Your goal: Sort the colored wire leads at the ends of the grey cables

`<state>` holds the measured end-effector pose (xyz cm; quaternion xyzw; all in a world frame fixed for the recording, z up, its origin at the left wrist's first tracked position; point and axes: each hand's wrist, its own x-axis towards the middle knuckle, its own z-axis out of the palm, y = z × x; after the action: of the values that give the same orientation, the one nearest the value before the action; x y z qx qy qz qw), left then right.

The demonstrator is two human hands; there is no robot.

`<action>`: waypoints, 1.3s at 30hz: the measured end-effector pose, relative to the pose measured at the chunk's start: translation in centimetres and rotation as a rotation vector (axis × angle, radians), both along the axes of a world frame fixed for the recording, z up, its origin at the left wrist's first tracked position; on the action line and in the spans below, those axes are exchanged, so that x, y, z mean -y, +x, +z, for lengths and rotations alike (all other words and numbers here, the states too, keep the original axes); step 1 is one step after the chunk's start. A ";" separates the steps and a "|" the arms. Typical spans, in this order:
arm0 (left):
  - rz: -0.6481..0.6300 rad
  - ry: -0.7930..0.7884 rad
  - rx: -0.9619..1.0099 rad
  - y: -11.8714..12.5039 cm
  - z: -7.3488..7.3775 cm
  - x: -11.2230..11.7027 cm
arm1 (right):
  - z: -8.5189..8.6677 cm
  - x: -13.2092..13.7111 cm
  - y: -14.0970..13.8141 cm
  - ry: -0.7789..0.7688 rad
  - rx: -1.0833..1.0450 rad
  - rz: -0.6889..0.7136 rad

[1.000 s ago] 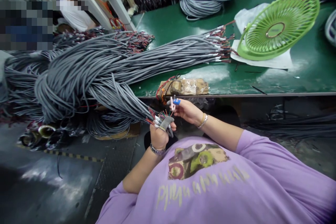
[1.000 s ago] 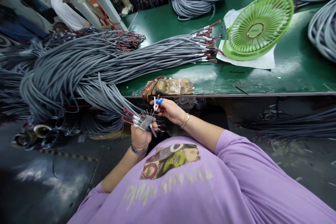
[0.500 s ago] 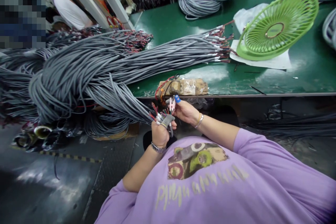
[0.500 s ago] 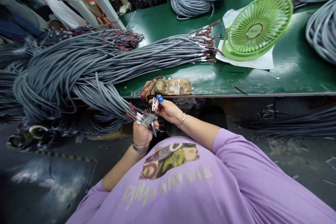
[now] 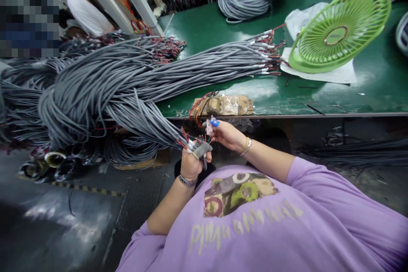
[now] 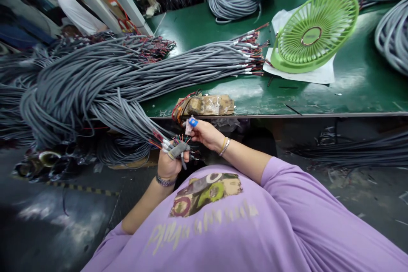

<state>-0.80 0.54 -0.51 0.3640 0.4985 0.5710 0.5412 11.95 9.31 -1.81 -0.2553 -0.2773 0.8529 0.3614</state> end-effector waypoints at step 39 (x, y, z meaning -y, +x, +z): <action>-0.060 -0.066 0.021 0.0 0.0 -1.1 | -0.9 -0.2 -0.7 -0.154 -0.084 0.013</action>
<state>-0.78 1.64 -0.50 0.3545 0.5003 0.5416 0.5751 11.21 9.48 -2.75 -0.2446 -0.1971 0.8839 0.3464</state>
